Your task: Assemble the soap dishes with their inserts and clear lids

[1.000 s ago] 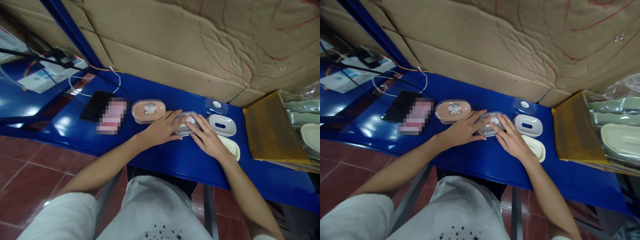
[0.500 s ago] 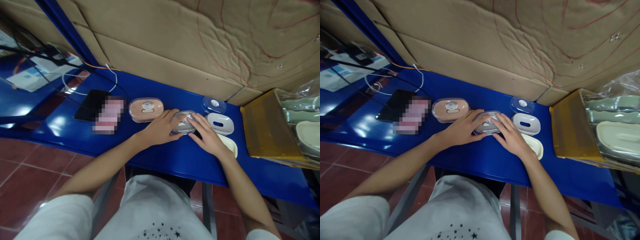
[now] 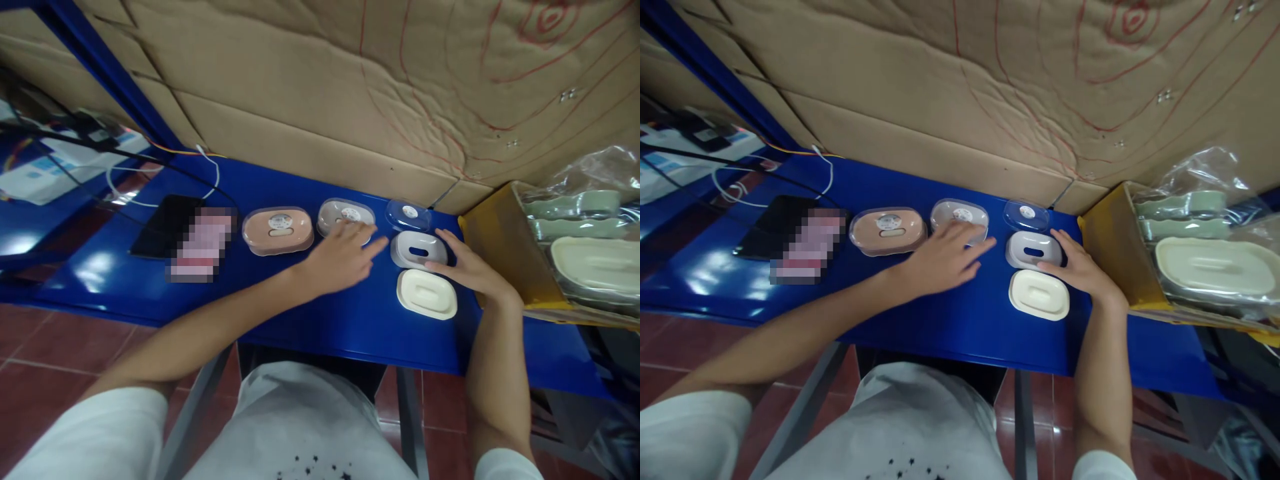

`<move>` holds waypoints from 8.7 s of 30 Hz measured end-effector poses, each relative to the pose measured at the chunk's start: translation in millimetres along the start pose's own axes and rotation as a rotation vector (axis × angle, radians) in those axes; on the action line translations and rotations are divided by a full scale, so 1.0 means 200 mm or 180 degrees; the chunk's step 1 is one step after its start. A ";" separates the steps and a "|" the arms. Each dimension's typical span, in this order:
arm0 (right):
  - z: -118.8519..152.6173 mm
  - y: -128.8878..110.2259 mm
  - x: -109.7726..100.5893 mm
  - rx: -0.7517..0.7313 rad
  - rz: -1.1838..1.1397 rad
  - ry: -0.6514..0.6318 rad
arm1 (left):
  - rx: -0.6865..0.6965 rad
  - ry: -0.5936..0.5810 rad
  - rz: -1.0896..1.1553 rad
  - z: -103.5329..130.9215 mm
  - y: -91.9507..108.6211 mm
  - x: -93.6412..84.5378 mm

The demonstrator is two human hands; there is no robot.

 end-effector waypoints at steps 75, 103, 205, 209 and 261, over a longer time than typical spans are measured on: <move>-0.19 -0.20 0.18 -0.0205 0.0674 0.0821 | -0.0395 -0.0316 0.1823 0.17 -0.18 0.17; 0.06 -0.77 0.19 -0.1521 -0.0152 0.0203 | -0.0477 -0.0060 0.2525 0.18 -0.24 0.15; 0.09 -0.89 0.37 -0.2107 0.0380 0.0446 | -0.1546 0.0375 0.0334 0.59 -0.86 -0.13; 0.09 -0.89 0.38 -0.2109 0.0383 0.0427 | -0.1456 0.0212 0.0418 0.56 -0.83 -0.12; 0.13 -0.97 0.31 -0.1878 -0.0123 0.0489 | -0.0975 -0.0519 0.0705 -0.03 -0.59 0.02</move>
Point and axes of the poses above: each hand's wrist, its own z-axis away from the middle knuckle, its own x-axis out of the palm, y = z × x, the point moved 9 cm from there along -z, towards the middle knuckle, and after that the axes turned 10 degrees about z, right-handed, at the moved point
